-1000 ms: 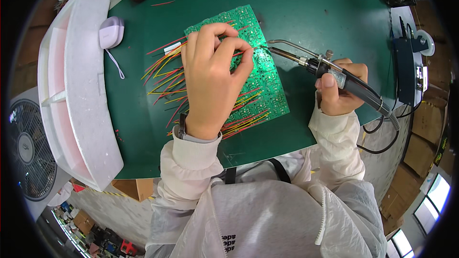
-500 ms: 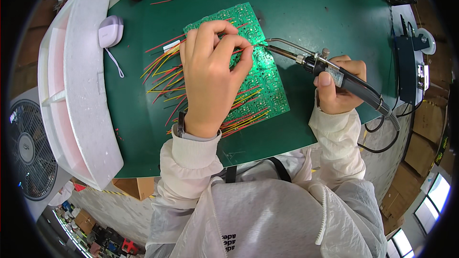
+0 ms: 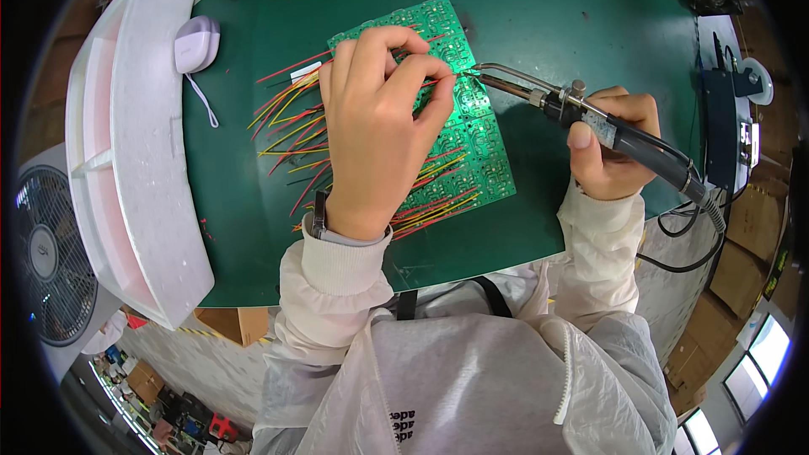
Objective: The person solders multiple colored wires onto a green printed circuit board using a soldering iron.
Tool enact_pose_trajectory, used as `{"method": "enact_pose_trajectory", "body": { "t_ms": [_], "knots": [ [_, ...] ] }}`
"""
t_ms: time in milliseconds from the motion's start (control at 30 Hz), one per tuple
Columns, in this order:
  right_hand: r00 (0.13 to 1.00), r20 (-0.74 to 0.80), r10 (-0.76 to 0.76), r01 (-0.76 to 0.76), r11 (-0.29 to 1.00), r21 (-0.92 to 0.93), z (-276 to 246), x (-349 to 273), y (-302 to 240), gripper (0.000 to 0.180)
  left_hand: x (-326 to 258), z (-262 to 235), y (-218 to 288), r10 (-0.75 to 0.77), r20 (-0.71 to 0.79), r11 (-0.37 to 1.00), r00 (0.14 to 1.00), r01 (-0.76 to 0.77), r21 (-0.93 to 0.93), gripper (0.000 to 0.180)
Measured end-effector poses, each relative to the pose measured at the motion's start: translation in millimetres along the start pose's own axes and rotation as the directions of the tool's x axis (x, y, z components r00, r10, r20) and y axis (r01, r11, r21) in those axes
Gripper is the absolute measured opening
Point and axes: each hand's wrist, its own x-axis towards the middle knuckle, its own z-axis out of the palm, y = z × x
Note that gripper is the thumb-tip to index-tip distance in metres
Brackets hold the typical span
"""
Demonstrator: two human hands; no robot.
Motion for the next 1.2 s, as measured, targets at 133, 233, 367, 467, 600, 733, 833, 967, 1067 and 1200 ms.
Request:
{"method": "enact_pose_trajectory", "body": {
  "t_ms": [133, 233, 367, 467, 600, 733, 833, 967, 1067, 1200],
  "knots": [
    [0.999, -0.004, -0.032, 0.032, 0.999, 0.012, 1, -1, 2, 0.027, -1, -1, 0, -0.012, 0.021, 1.000, 1.000, 0.011, 0.018, 0.012],
    [0.996, 0.036, -0.083, 0.086, 0.993, -0.077, 0, -2, 2, 0.028, 0, -1, 0, -0.011, 0.020, 0.999, 1.000, 0.010, 0.038, 0.012],
    [0.995, 0.010, -0.099, 0.099, 0.992, -0.072, 0, -3, 1, 0.030, 0, 0, -1, -0.007, 0.018, 0.999, 1.000, 0.006, 0.050, 0.013],
    [0.995, -0.059, -0.078, 0.077, 0.997, -0.017, 0, -4, 1, 0.031, 0, -1, -1, -0.002, 0.009, 0.998, 1.000, 0.001, 0.070, 0.013],
    [0.987, -0.146, -0.060, 0.065, 0.998, 0.027, 2, -3, 1, 0.033, -1, -1, 0, 0.011, -0.001, 0.996, 1.000, -0.011, 0.083, 0.014],
    [0.985, -0.151, -0.082, 0.081, 0.997, -0.012, 1, 0, 1, 0.027, -2, -1, 1, 0.039, 0.003, 0.993, 0.999, -0.039, 0.116, 0.013],
    [0.983, -0.174, 0.063, -0.064, 0.998, 0.001, 0, -3, 1, 0.022, -2, -3, 4, 0.036, 0.008, 0.995, 0.999, -0.036, 0.094, 0.013],
    [0.960, -0.211, 0.182, -0.145, 0.973, 0.179, 9, -5, -4, 0.025, -4, -1, 2, 0.069, -0.005, 0.991, 0.998, -0.068, 0.114, 0.012],
    [0.971, -0.199, 0.134, -0.101, 0.980, 0.171, 13, -11, -2, 0.026, -2, 2, 1, 0.087, -0.011, 0.991, 0.996, -0.085, 0.100, 0.011],
    [0.987, -0.140, 0.073, -0.054, 0.989, 0.140, 10, -13, -2, 0.026, -2, 0, 2, 0.114, -0.010, 0.984, 0.993, -0.112, 0.140, 0.010]
  ]
}}
